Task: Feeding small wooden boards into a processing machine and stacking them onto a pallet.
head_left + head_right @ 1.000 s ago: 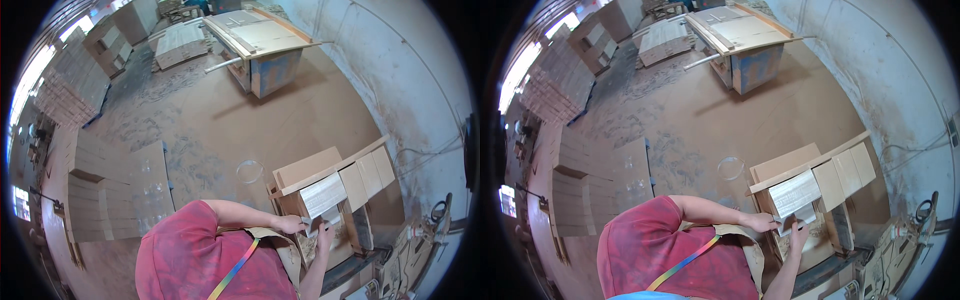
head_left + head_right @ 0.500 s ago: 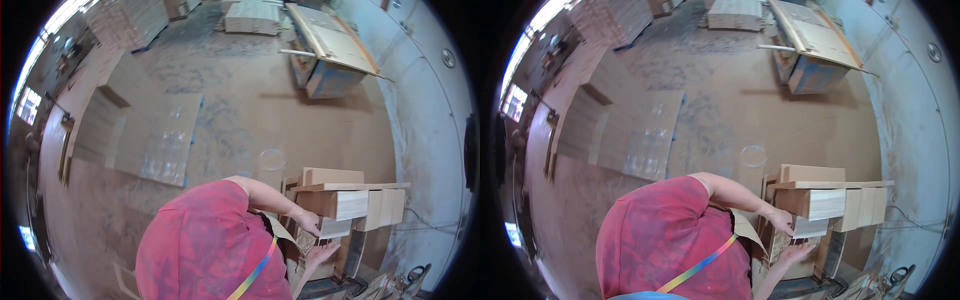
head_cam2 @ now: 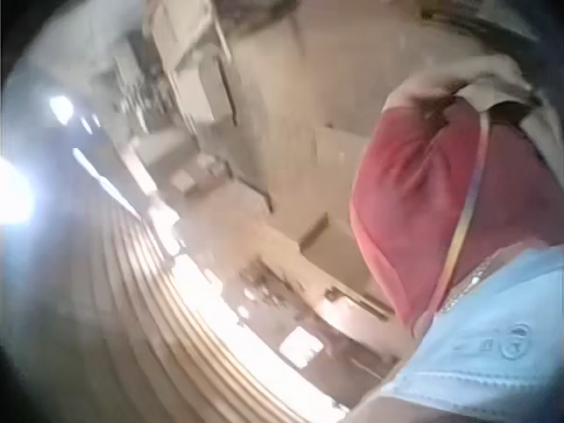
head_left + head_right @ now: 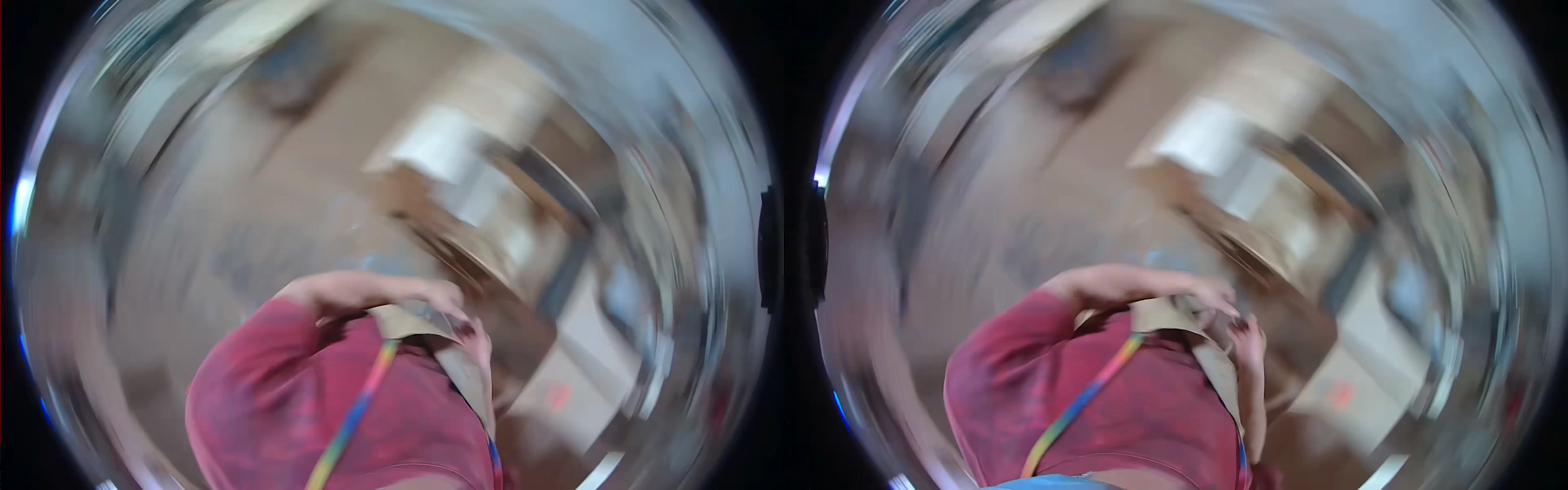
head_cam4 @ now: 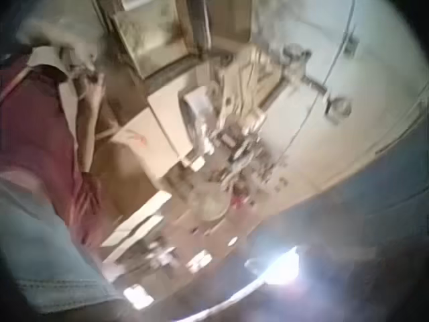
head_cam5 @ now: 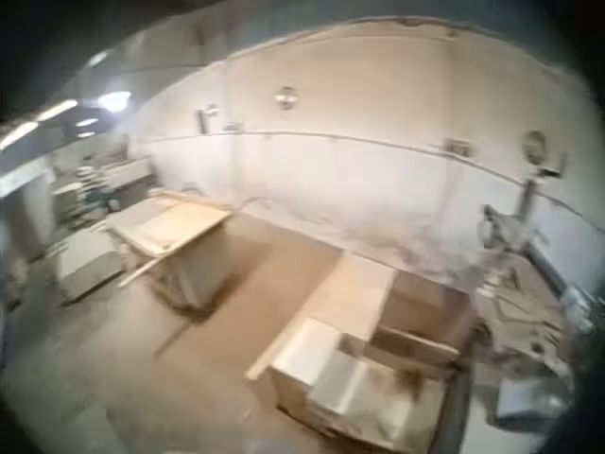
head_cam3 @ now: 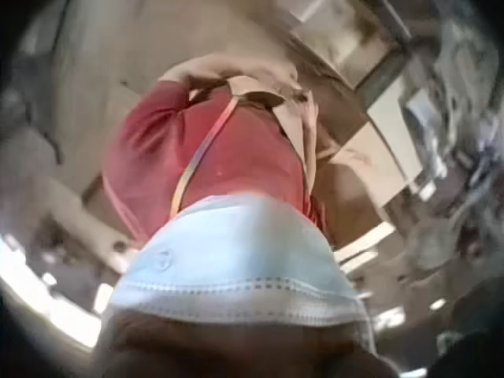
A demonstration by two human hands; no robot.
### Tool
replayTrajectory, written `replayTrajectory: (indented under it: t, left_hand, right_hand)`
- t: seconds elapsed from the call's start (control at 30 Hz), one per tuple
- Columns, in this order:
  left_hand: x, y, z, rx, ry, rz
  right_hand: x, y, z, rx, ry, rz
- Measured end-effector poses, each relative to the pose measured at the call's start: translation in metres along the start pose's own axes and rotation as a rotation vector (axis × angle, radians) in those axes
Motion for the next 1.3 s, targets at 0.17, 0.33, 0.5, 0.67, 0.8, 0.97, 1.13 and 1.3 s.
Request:
replayTrajectory:
  t: [0.17,0.33,0.5,0.67,0.8,0.97,1.13,1.3]
  left_hand:
    - [0.013,-0.049,0.004,-0.074,-0.026,-0.374]
    - [0.012,-0.126,0.062,0.373,-0.020,-0.914]
    - [0.022,-0.120,0.053,0.442,-0.012,-1.192]
    - [0.053,-0.128,0.054,0.583,-0.001,-1.310]
    - [0.061,-0.179,0.082,0.836,-0.294,-1.360]
    - [0.037,-0.277,0.102,0.972,-0.175,-1.631]
    - [0.007,-0.310,0.123,0.982,-0.211,-1.748]
    - [0.033,-0.332,0.113,1.050,-0.132,-1.759]
  right_hand:
    - [-0.158,-0.082,0.157,-0.125,0.832,0.909]
    - [-0.261,-0.080,0.458,0.379,0.849,1.739]
    - [-0.075,0.022,0.754,0.523,1.516,0.689]
    - [0.105,0.004,0.719,0.645,1.441,0.769]
    - [0.144,-0.062,0.600,1.000,1.088,1.348]
    - [0.040,-0.049,0.529,1.268,1.370,1.476]
    - [0.032,-0.075,0.539,1.409,1.549,1.611]
    - [0.066,-0.091,0.529,1.532,1.544,1.493]
Point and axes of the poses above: each hand's wrist, its own x-axis towards the middle knuckle, its own y-axis out of the back of the hand, z = x × y, the point moved 1 cm from there along x, towards the middle knuckle, and after that the axes turned 3 degrees about y, right-handed, at the moved point
